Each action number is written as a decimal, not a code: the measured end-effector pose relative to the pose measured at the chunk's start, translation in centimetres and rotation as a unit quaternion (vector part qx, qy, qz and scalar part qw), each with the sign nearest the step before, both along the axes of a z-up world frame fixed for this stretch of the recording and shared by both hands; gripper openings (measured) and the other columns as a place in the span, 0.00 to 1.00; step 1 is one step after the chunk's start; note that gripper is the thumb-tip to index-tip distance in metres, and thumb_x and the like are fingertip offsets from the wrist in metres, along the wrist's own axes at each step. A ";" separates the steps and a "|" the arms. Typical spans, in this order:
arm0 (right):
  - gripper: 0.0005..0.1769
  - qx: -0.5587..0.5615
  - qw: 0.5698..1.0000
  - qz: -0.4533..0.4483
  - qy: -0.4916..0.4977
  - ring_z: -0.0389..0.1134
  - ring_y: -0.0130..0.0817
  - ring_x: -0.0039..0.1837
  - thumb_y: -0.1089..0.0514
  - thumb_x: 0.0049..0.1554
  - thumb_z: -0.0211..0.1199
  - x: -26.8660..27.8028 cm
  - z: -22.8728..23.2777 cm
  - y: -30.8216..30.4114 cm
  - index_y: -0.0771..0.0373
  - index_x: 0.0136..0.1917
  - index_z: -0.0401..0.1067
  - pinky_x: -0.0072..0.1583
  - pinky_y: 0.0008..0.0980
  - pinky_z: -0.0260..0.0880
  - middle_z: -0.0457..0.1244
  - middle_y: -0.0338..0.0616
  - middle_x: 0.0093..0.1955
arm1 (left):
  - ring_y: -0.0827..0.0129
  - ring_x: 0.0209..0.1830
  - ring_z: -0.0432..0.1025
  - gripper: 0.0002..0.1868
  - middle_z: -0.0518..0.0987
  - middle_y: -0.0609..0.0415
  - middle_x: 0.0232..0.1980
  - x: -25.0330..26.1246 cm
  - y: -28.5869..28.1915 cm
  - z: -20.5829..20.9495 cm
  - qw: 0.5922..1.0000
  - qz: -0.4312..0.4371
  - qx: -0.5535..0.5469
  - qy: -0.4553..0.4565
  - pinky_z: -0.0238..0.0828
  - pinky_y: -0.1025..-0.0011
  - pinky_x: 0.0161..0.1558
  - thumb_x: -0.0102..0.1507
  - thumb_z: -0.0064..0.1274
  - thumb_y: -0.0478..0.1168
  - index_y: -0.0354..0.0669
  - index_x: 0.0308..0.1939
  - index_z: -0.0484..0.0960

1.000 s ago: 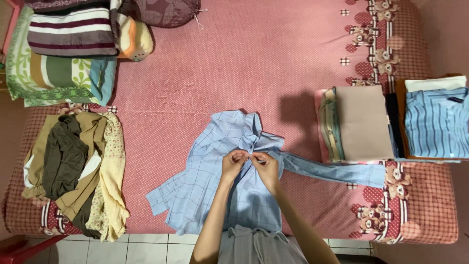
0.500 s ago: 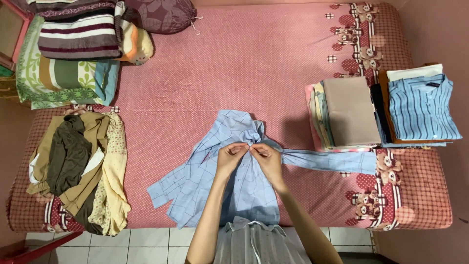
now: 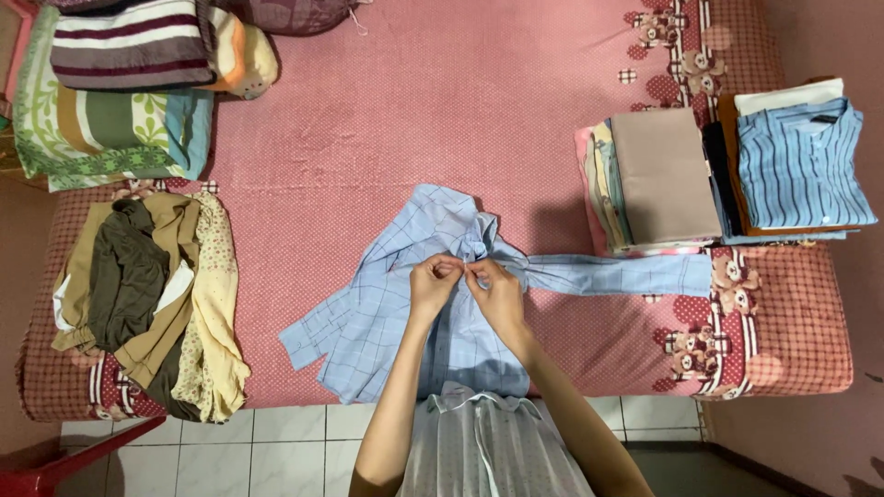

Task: Folding a light blue button-down shirt on a bed.

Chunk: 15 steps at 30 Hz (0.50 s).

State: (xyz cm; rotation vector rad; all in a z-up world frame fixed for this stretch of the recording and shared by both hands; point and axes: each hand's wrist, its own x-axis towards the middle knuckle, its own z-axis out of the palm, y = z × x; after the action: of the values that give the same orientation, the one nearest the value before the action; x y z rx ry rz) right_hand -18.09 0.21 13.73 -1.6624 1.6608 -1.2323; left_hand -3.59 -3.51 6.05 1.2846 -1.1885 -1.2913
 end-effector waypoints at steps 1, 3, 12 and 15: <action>0.07 0.002 1.000 -0.001 0.000 0.75 0.39 0.43 0.62 0.55 0.70 -0.1 -0.3 -0.1 0.66 0.45 0.76 0.46 0.34 0.75 0.72 0.49 0.44 | 0.80 0.34 0.77 0.04 0.86 0.55 0.35 -0.2 0.1 -0.1 1.000 -0.001 0.002 0.000 0.75 0.79 0.38 0.61 0.60 0.29 0.33 0.39 0.87; 0.07 0.043 0.998 -0.005 -0.039 0.76 0.35 0.43 0.62 0.55 0.70 -0.4 -0.8 -0.4 0.67 0.46 0.76 0.46 0.32 0.76 0.72 0.48 0.42 | 0.80 0.35 0.77 0.04 0.85 0.55 0.36 -0.5 0.4 -0.4 1.000 0.014 -0.001 0.008 0.74 0.79 0.38 0.62 0.58 0.29 0.33 0.40 0.86; 0.10 0.220 0.922 -0.035 -0.317 0.69 0.20 0.45 0.57 0.58 0.65 -1.9 -7.1 -1.4 0.63 0.50 0.81 0.43 0.24 0.66 0.72 0.35 0.45 | 0.76 0.34 0.78 0.10 0.85 0.52 0.36 -2.5 1.0 4.5 0.992 0.072 -0.057 -0.090 0.76 0.76 0.39 0.58 0.62 0.29 0.34 0.43 0.84; 0.11 0.235 0.918 -0.032 -0.318 0.67 0.20 0.44 0.56 0.59 0.65 -2.0 -8.6 -1.5 0.62 0.51 0.81 0.43 0.24 0.64 0.71 0.34 0.44 | 0.73 0.32 0.78 0.08 0.85 0.50 0.34 -2.1 0.8 3.7 0.986 0.060 -0.058 -0.145 0.75 0.75 0.38 0.57 0.63 0.31 0.34 0.40 0.86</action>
State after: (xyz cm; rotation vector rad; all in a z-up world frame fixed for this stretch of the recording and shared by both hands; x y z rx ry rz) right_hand -20.08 -1.29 5.09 -0.8035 1.4378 -1.1194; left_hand -5.71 -2.67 9.73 1.4686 -1.3439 -0.9566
